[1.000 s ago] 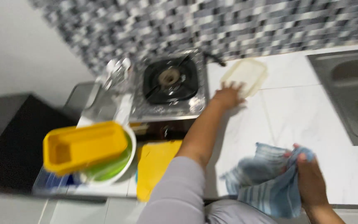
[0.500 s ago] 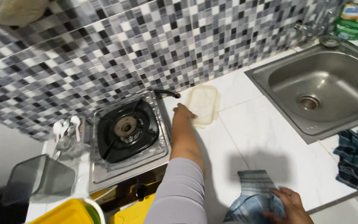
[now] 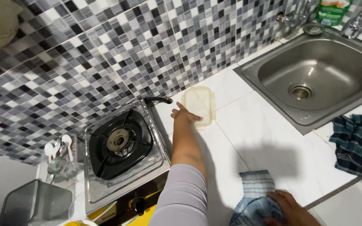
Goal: Drying plastic containers and lids with a cloth and wiping down the kitchen counter.
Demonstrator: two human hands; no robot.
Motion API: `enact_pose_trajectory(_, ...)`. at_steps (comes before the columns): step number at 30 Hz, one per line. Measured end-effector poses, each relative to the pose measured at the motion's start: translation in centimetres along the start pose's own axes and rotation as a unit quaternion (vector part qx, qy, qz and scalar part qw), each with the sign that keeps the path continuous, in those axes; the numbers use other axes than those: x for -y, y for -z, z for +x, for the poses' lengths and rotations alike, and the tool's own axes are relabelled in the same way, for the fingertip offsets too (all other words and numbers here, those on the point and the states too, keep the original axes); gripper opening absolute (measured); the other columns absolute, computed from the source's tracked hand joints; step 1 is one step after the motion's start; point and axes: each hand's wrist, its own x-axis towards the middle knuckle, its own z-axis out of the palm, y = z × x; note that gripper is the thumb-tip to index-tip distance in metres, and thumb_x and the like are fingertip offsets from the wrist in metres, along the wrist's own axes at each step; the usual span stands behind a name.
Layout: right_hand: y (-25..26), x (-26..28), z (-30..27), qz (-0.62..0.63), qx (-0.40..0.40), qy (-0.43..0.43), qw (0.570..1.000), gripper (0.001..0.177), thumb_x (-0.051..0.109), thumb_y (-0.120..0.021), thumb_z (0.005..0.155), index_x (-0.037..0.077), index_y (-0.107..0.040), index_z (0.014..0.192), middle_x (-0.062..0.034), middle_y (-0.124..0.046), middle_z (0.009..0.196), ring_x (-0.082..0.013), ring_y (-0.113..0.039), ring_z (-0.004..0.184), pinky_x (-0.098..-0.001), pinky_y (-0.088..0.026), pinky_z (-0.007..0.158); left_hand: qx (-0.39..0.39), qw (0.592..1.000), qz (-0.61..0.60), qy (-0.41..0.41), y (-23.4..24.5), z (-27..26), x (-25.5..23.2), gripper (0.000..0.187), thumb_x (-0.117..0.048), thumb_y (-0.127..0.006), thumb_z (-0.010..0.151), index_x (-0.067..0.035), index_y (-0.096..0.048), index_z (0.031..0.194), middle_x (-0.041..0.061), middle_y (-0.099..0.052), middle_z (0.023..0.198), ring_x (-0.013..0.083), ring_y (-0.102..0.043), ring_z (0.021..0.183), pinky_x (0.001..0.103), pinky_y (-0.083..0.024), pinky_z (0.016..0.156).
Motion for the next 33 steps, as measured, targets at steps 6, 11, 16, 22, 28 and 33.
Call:
enact_pose_trajectory(6, 3.7, 4.5, -3.9, -0.031, 0.058, -0.029, 0.997, 0.088, 0.069, -0.068, 0.088, 0.035, -0.025, 0.158, -0.0044, -0.016, 0.165, -0.0286, -0.032, 0.153, -0.0407, -0.040, 0.123, 0.010, 0.988, -0.138, -0.072, -6.2, 12.4, 1.9, 0.134, -0.043, -0.104, 0.058, 0.005, -0.018, 0.149, 0.030, -0.036, 0.145, 0.0396, -0.049, 0.125, 0.044, -0.049, 0.102)
enact_pose_trajectory(11, 5.5, 7.7, -6.3, 0.002, 0.032, -0.030, 0.999, 0.083, 0.066, -0.068, 0.087, 0.033, -0.032, 0.155, -0.0015, -0.023, 0.163, -0.0247, -0.039, 0.150, -0.0369, -0.042, 0.123, 0.078, 0.884, -0.429, -0.169, -4.2, 8.5, -3.7, 0.059, -0.026, -0.072, 0.078, 0.002, -0.059, 0.128, 0.021, -0.066, 0.115, 0.0331, -0.068, 0.091, 0.048, -0.053, 0.070)
enact_pose_trajectory(16, 8.4, 10.3, -8.9, -0.066, -0.019, 0.023, 0.997, 0.085, 0.064, -0.073, 0.086, 0.039, -0.034, 0.157, -0.0036, -0.019, 0.164, -0.0293, -0.027, 0.154, -0.0403, -0.034, 0.124, 0.110, 0.834, -0.469, -0.269, 0.8, -3.5, -14.2, 0.030, -0.018, -0.064, 0.090, -0.011, -0.052, 0.117, 0.014, -0.064, 0.119, 0.0301, -0.068, 0.102, 0.052, -0.055, 0.075)
enact_pose_trajectory(22, 11.5, 12.5, -12.1, -0.065, 0.079, -0.072, 0.992, 0.096, 0.061, -0.074, 0.090, 0.039, -0.015, 0.163, -0.0154, -0.013, 0.165, -0.0354, -0.030, 0.154, -0.0404, -0.037, 0.125, -0.127, 0.820, -0.271, -0.489, -3.4, -3.8, -21.7, 0.026, -0.014, -0.063, 0.101, -0.007, -0.049, 0.122, 0.017, -0.071, 0.108, 0.0307, -0.072, 0.097, 0.048, -0.059, 0.087)
enact_pose_trajectory(28, 7.8, 4.8, -9.2, -0.031, -0.007, 0.123, 0.992, 0.080, 0.034, -0.077, 0.086, 0.026, -0.037, 0.155, -0.0105, -0.047, 0.140, -0.0231, -0.061, 0.125, -0.0310, -0.051, 0.109, 0.143, 0.660, -0.567, -0.472, -5.3, -5.0, -18.6, 0.030, -0.012, -0.064, 0.110, -0.006, -0.047, 0.135, 0.023, -0.063, 0.132, 0.0355, -0.062, 0.115, 0.050, -0.059, 0.090)
enact_pose_trajectory(33, 11.1, 6.3, -11.9, 0.353, -0.215, 0.163, 0.896, 0.088, 0.013, -0.088, 0.065, 0.014, -0.046, 0.142, -0.0059, -0.071, 0.109, -0.0148, -0.067, 0.098, -0.0337, -0.056, 0.085, 0.347, 0.532, -0.663, -0.397, -3.4, -15.5, -9.2, 0.074, -0.038, -0.048, 0.106, -0.039, -0.004, 0.165, 0.015, -0.039, 0.159, 0.0451, -0.047, 0.138, 0.070, -0.050, 0.098)
